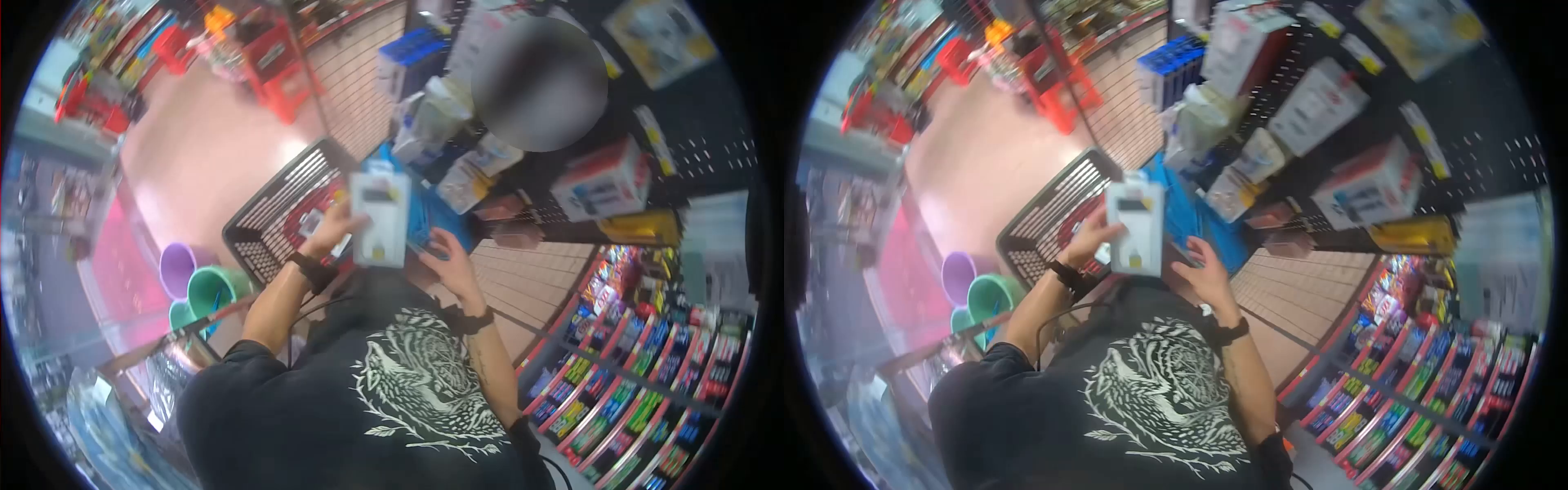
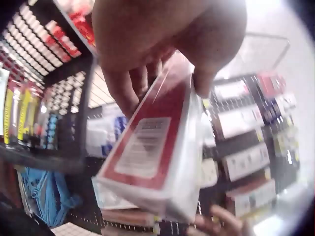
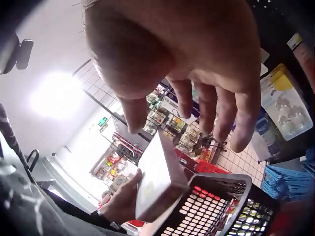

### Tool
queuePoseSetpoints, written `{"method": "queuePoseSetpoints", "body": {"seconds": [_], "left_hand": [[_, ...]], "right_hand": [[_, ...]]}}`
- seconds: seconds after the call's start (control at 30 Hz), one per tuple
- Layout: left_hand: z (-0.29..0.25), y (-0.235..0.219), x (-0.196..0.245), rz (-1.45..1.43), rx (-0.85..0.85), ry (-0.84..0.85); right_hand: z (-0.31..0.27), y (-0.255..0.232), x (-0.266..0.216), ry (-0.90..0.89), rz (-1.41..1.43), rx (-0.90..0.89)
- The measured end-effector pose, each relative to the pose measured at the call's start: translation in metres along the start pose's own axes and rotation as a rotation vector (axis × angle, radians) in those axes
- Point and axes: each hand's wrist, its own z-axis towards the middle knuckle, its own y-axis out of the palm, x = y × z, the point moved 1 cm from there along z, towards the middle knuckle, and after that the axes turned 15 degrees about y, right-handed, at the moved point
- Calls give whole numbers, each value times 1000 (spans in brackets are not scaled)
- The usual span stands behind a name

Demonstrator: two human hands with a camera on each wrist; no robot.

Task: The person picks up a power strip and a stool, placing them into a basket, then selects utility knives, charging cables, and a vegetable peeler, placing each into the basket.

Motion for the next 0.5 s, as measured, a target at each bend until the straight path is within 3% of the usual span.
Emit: {"method": "queuePoseSetpoints", "body": {"seconds": [0.03,0.1,0.2,0.3,0.33,0.37,0.4,0.43,0.47,0.5], "left_hand": [[-5,-54,-19,-51,324,-94],[-9,-138,-93,-84,645,-25],[-21,-203,-156,-177,886,-33],[-28,-215,-231,-1,759,-146],[-33,-224,-274,-214,774,-174],[-35,-202,-257,-133,804,-275],[-39,-187,-255,-106,834,-268],[-42,-180,-248,-11,821,-428],[-45,-178,-259,-188,861,-446],[-51,-193,-286,-77,713,-517]], "right_hand": [[6,7,13,24,-11,-48],[0,-7,52,273,160,-243],[-14,-10,75,464,191,-199],[-21,-14,68,553,189,-126],[-21,-13,65,558,190,-110],[-20,-12,62,551,189,-102],[-17,-12,58,538,189,-94],[-13,-11,56,527,194,-74],[-11,-8,57,504,215,-76],[-11,-7,59,483,243,-64]]}}
